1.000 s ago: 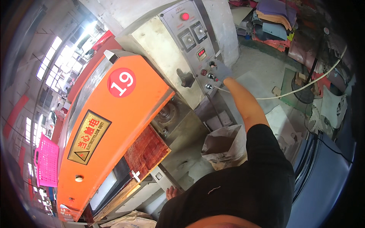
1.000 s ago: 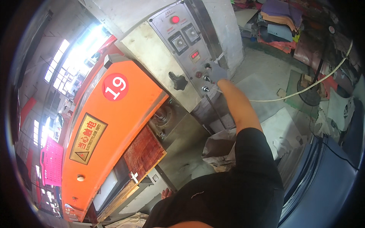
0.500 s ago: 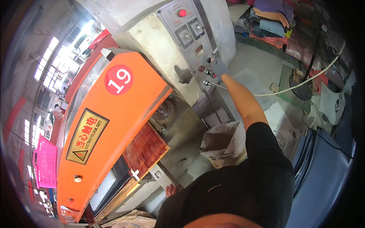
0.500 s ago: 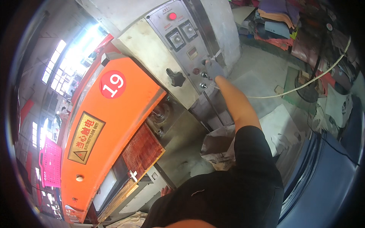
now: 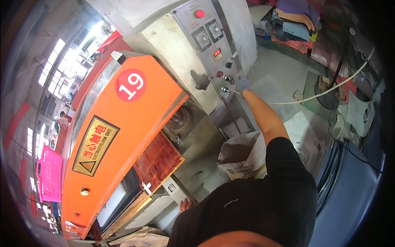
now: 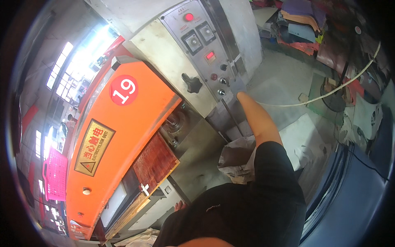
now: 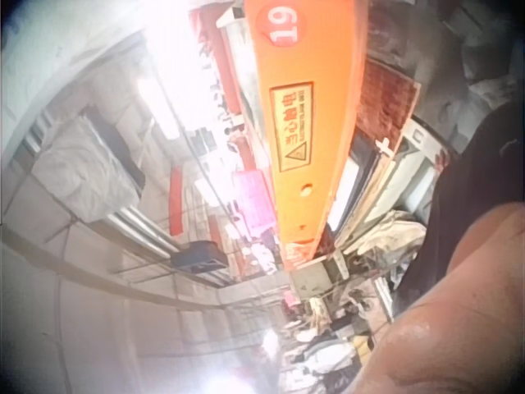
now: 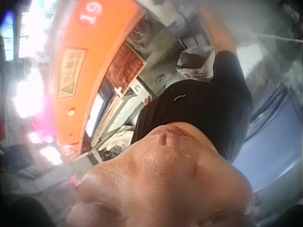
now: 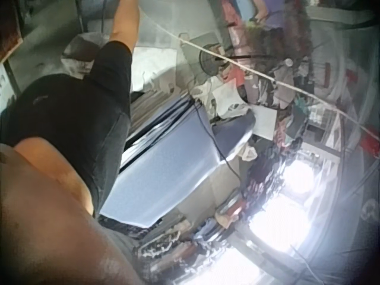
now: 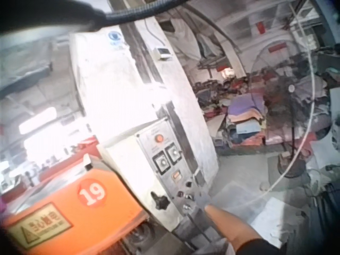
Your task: The person places a large sheet of blue material onto a cutting machine, aligns it, and uses a foot-shaped template to cut out multiple identical shapes. The person repeatedly positions the template, operates the machine, and removes the cut pieces.
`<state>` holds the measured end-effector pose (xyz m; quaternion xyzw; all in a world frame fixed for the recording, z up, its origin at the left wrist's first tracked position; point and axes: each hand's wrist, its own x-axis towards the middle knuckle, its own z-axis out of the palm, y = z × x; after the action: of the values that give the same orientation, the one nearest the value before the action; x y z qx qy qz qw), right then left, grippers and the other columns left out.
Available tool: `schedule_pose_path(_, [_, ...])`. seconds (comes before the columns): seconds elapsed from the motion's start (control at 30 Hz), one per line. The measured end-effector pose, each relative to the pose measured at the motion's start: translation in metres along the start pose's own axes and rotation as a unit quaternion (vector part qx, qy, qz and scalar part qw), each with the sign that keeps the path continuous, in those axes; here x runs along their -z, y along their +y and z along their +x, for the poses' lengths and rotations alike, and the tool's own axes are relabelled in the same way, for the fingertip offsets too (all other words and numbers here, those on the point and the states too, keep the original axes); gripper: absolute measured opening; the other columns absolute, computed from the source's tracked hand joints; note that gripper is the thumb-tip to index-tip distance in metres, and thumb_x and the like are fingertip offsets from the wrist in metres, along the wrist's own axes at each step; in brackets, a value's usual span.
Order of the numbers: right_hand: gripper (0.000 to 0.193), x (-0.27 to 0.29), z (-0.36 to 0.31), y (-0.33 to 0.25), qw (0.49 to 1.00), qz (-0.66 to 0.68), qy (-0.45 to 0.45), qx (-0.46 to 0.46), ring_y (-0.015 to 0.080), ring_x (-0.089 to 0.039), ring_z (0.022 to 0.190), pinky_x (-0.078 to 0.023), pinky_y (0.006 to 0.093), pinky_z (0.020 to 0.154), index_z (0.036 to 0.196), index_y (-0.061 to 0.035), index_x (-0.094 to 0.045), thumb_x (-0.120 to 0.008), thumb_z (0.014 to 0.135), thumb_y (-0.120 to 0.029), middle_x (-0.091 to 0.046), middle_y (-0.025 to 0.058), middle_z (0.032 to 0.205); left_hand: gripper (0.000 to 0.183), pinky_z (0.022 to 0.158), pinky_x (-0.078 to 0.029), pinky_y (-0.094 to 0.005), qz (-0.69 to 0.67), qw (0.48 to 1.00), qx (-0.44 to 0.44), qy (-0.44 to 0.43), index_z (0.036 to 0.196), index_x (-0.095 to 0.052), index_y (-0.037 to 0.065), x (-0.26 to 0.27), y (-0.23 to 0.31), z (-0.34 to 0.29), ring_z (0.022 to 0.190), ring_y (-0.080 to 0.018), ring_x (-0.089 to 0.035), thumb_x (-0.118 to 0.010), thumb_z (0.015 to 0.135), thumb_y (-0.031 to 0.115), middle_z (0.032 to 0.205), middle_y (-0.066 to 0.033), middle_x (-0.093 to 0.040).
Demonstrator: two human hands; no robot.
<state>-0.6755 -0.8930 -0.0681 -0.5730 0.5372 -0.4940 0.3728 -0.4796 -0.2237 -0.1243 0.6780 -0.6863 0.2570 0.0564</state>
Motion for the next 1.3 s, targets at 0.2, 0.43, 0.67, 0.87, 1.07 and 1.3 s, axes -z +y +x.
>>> schedule_pose_path(0.2, [0.043, -0.005, -0.023, 0.016, 0.991, -0.072, -0.107, 0.023, 0.0365, -0.058, 0.096, -0.045, 0.0420, 0.081, 0.103, -0.0011, -0.057, -0.053, 0.086, -0.041, -0.061, 0.0226, 0.100, 0.024, 0.089, -0.047, -0.0532, -0.023, 1.000, -0.011, -0.009, 0.099, -0.062, 0.004, -0.002, -0.006, 0.005, 0.105, -0.0331, -0.057, -0.062, 0.079, 0.017, 0.102, -0.0108, -0.060])
schedule_pose_path(0.43, [0.044, -0.015, -0.015, 0.004, 0.992, -0.074, -0.086, 0.061, 0.0384, -0.058, 0.097, -0.045, 0.0419, 0.081, 0.103, -0.0001, -0.056, -0.053, 0.086, -0.041, -0.060, 0.0239, 0.104, 0.021, 0.087, -0.046, -0.0559, -0.015, 1.000, -0.024, 0.008, 0.095, -0.061, 0.006, 0.002, -0.006, 0.010, 0.105, -0.0341, -0.057, -0.062, 0.078, 0.018, 0.103, -0.0088, -0.059])
schedule_pose_path(0.67, [0.049, -0.004, -0.047, 0.009, 0.975, -0.107, -0.179, 0.079, 0.0395, -0.057, 0.100, -0.044, 0.0437, 0.084, 0.108, -0.0025, -0.056, -0.049, 0.088, -0.046, -0.060, 0.0239, 0.106, 0.022, 0.091, -0.044, -0.0556, -0.023, 0.998, 0.001, 0.050, 0.099, -0.060, 0.010, -0.009, -0.003, 0.002, 0.109, -0.0337, -0.055, -0.060, 0.082, 0.024, 0.105, -0.0078, -0.057])
schedule_pose_path(0.87, [0.046, -0.006, -0.059, -0.003, 0.970, -0.170, -0.129, 0.116, 0.0397, -0.057, 0.098, -0.044, 0.0469, 0.084, 0.106, -0.0044, -0.055, -0.045, 0.090, -0.046, -0.060, 0.0228, 0.103, 0.031, 0.095, -0.040, -0.0565, -0.023, 0.998, -0.032, 0.049, 0.110, -0.059, 0.014, -0.011, -0.014, -0.007, 0.116, -0.0345, -0.052, -0.057, 0.084, 0.030, 0.111, -0.0080, -0.055])
schedule_pose_path(1.07, [0.041, -0.010, -0.058, -0.004, 0.961, -0.222, -0.127, 0.109, 0.0423, -0.059, 0.091, -0.045, 0.0507, 0.080, 0.118, -0.0123, -0.051, -0.044, 0.091, -0.041, -0.063, 0.0234, 0.096, 0.035, 0.096, -0.040, -0.0568, -0.062, 0.994, 0.001, -0.087, 0.118, -0.058, 0.017, 0.006, -0.011, -0.009, 0.114, -0.0342, -0.053, -0.053, 0.087, 0.034, 0.112, -0.0078, -0.055])
schedule_pose_path(1.3, [0.052, -0.009, -0.063, -0.006, 0.961, -0.214, -0.146, 0.094, 0.0429, -0.058, 0.091, -0.045, 0.0505, 0.079, 0.103, -0.0015, -0.056, -0.040, 0.091, -0.049, -0.062, 0.0255, 0.094, 0.035, 0.095, -0.040, -0.0565, -0.052, 0.997, -0.008, -0.058, 0.116, -0.058, 0.017, 0.004, -0.009, -0.002, 0.113, -0.0339, -0.053, -0.054, 0.086, 0.033, 0.111, -0.0076, -0.056])
